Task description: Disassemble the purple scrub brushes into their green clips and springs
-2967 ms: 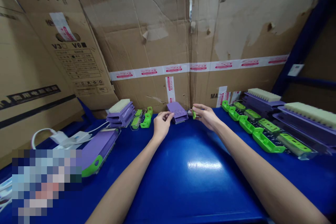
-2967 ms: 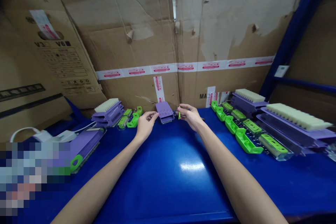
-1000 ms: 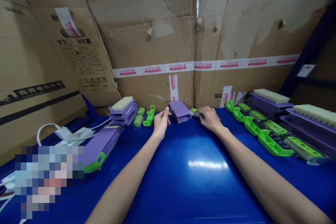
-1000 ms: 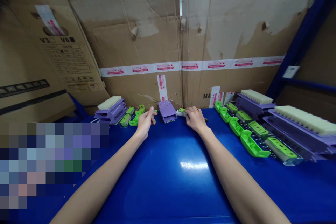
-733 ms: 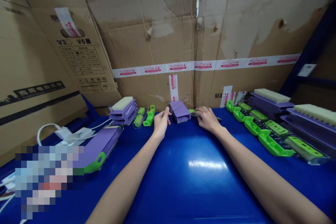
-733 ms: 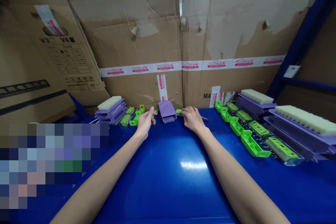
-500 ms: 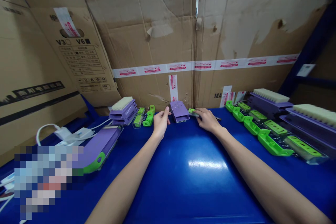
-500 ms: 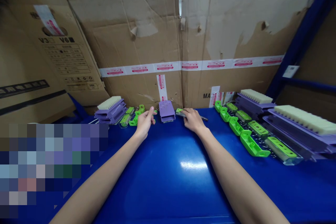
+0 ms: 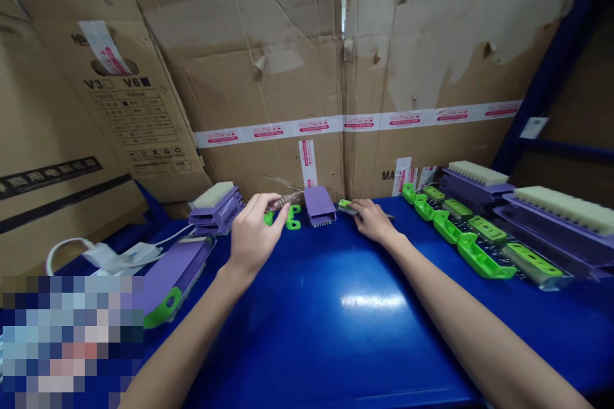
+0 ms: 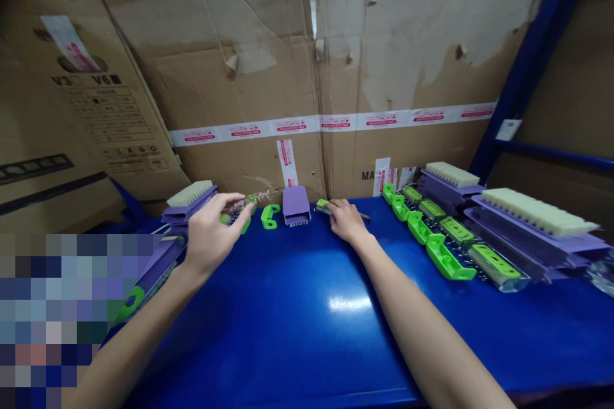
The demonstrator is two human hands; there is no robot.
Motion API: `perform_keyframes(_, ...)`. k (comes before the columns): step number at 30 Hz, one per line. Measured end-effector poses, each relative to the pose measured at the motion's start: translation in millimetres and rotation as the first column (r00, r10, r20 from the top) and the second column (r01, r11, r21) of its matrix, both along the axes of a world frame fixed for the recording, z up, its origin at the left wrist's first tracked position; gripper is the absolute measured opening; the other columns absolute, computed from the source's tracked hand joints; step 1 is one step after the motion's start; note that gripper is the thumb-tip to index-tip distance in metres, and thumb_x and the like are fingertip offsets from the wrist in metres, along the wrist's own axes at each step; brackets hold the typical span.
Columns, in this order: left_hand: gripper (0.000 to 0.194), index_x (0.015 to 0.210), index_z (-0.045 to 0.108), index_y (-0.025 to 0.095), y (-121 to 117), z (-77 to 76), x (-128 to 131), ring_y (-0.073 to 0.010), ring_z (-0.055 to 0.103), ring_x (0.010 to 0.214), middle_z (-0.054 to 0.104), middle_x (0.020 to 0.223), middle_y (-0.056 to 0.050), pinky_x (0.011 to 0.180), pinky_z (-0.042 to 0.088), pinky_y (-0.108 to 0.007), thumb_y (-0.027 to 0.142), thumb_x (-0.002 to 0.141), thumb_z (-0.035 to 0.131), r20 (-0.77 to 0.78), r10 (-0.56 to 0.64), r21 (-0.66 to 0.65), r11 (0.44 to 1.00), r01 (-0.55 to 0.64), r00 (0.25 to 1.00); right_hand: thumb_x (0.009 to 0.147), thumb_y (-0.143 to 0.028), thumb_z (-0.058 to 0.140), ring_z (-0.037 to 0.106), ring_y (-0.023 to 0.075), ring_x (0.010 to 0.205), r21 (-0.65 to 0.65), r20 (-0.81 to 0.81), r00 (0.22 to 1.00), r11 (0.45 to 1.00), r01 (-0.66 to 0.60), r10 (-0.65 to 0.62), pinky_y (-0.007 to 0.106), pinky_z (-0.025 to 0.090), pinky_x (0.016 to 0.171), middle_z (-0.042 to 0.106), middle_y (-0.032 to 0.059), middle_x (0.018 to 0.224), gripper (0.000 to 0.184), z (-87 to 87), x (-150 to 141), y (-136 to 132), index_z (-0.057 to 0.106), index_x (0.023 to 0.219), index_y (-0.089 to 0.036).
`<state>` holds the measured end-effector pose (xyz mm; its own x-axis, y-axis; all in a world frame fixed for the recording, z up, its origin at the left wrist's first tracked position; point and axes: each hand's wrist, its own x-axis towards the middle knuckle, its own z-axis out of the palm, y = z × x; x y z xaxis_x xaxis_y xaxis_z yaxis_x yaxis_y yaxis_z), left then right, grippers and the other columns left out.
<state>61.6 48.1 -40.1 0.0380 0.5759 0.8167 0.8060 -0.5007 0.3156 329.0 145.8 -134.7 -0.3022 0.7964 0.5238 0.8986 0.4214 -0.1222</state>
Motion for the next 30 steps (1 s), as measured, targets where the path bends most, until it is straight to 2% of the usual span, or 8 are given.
perform_keyframes(3,0.02,0.095,0.058,0.021,-34,-13.0,-22,-0.0199,0.062,0.087,0.065,0.093,-0.005,0.083,0.044,-0.03,0.036,0.088,0.046,-0.144,0.14,0.001,0.99,-0.141,0.98,0.081,-0.013,0.049,0.053,0.0246,0.109,0.005,-0.007,1.0,1.0,-0.003,0.003,0.037,0.044,0.087,0.06,0.0092,0.122,0.04,-1.5,0,1,0.061,0.119,-0.021)
perform_keyframes(6,0.021,0.092,0.056,0.022,-60,-34.3,-44,-0.0221,0.062,0.086,0.065,0.091,-0.006,0.078,0.044,-0.031,0.038,0.088,0.043,-0.273,0.279,-0.056,0.951,-0.305,0.921,0.081,-0.014,0.049,0.052,0.0237,0.109,0.014,-0.008,1.0,1.0,-0.006,0.006,0.036,0.044,0.088,0.06,0.0078,0.122,0.041,-2.7,0,2,0.061,0.119,-0.023)
perform_keyframes(8,0.023,0.089,0.055,0.023,-69,-46.5,-58,-0.0232,0.061,0.082,0.064,0.087,-0.006,0.072,0.043,-0.032,0.04,0.088,0.04,-0.343,0.342,-0.124,0.907,-0.403,0.875,0.081,-0.014,0.049,0.052,0.0238,0.109,0.019,-0.008,1.0,1.0,-0.006,0.006,0.036,0.044,0.089,0.06,0.0078,0.122,0.041,-3.0,0,2,0.061,0.119,-0.023)
perform_keyframes(11,0.024,0.083,0.054,0.024,-73,-56.0,-72,-0.0225,0.061,0.074,0.063,0.082,-0.005,0.062,0.041,-0.03,0.043,0.087,0.039,-0.424,0.343,-0.273,0.834,-0.479,0.838,0.081,-0.014,0.049,0.052,0.0242,0.108,0.013,-0.012,1.0,1.0,-0.002,0.003,0.036,0.044,0.089,0.06,0.0085,0.122,0.04,-3.1,0,2,0.061,0.119,-0.021)
perform_keyframes(15,0.024,0.081,0.052,0.023,-68,-56.2,-80,-0.0216,0.061,0.07,0.062,0.076,-0.004,0.058,0.039,-0.028,0.043,0.086,0.039,-0.481,0.313,-0.373,0.773,-0.514,0.819,0.082,-0.014,0.048,0.052,0.0245,0.109,0.01,-0.024,1.0,1.0,-0.004,0.005,0.038,0.044,0.089,0.06,0.009,0.122,0.04,-3.2,0,1,0.06,0.12,-0.021)
perform_keyframes(30,0.02,0.088,0.051,0.02,-45,-46.9,-82,-0.0223,0.064,0.074,0.066,0.078,-0.004,0.055,0.033,-0.027,0.036,0.09,0.038,-0.658,0.232,-0.463,0.626,-0.628,0.717,0.083,-0.015,0.047,0.05,0.0237,0.111,-0.038,-0.014,1.0,0.999,0.014,-0.014,0.036,0.043,0.091,0.058,0.0094,0.125,0.041,1.3,-1,-2,0.059,0.122,-0.019)
